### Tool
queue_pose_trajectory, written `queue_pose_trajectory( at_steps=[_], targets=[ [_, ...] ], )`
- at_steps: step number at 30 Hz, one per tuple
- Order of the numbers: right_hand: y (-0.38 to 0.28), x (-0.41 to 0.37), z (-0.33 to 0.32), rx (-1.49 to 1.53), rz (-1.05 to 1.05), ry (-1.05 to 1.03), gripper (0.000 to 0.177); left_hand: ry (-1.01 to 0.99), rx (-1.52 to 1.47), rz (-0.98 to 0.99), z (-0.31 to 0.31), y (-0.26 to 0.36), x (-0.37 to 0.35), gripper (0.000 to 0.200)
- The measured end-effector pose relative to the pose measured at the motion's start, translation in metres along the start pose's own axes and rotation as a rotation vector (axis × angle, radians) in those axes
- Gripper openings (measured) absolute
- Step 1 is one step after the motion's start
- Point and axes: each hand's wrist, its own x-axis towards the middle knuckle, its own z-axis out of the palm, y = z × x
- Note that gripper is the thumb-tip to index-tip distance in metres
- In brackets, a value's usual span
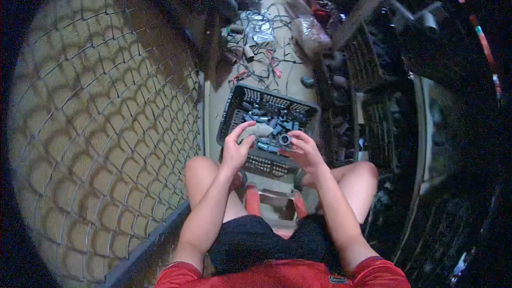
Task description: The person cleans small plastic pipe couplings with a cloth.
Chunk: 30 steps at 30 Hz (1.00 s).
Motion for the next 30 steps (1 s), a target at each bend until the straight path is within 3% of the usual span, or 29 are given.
queue_pose_trajectory(
  at_steps=[5,8,9,15,18,20,24,27,29,30],
  targets=[
    [-0.006,-0.097,0.065,0.021,-0.222,-0.021,0.025,0.098,-0.307,0.022,0.016,0.042,-0.082,0.023],
    [0.010,-0.140,0.078,-0.077,-0.268,0.039,0.025,0.068,0.079,0.438,0.018,0.075,-0.133,0.017],
    [0.017,-0.151,0.080,-0.080,-0.272,0.028,0.024,0.015,0.145,0.448,0.017,0.079,-0.148,0.019],
    [0.015,-0.229,0.111,-0.239,-0.283,-0.019,0.025,-0.027,0.405,0.405,0.012,0.114,-0.211,0.019],
    [0.025,-0.244,0.111,-0.320,-0.371,-0.077,0.025,-0.125,0.329,0.253,0.008,0.115,-0.224,0.020],
    [0.027,-0.255,0.113,-0.389,-0.408,-0.080,0.024,-0.254,0.018,0.034,0.008,0.109,-0.228,0.025],
    [0.034,-0.264,0.109,-0.572,-0.521,-0.089,0.026,-0.372,-0.037,-0.091,0.014,0.124,-0.236,0.029],
    [0.034,-0.273,0.122,-0.582,-0.620,0.011,0.034,-0.251,0.156,0.206,0.034,0.134,-0.251,0.028],
    [0.039,-0.278,0.135,-0.188,-0.738,0.164,0.039,-0.329,0.323,0.383,0.041,0.127,-0.260,0.028],
    [0.036,-0.278,0.141,-0.226,-0.811,0.227,0.044,-0.363,0.362,0.461,0.044,0.125,-0.264,0.027]
  ],
)
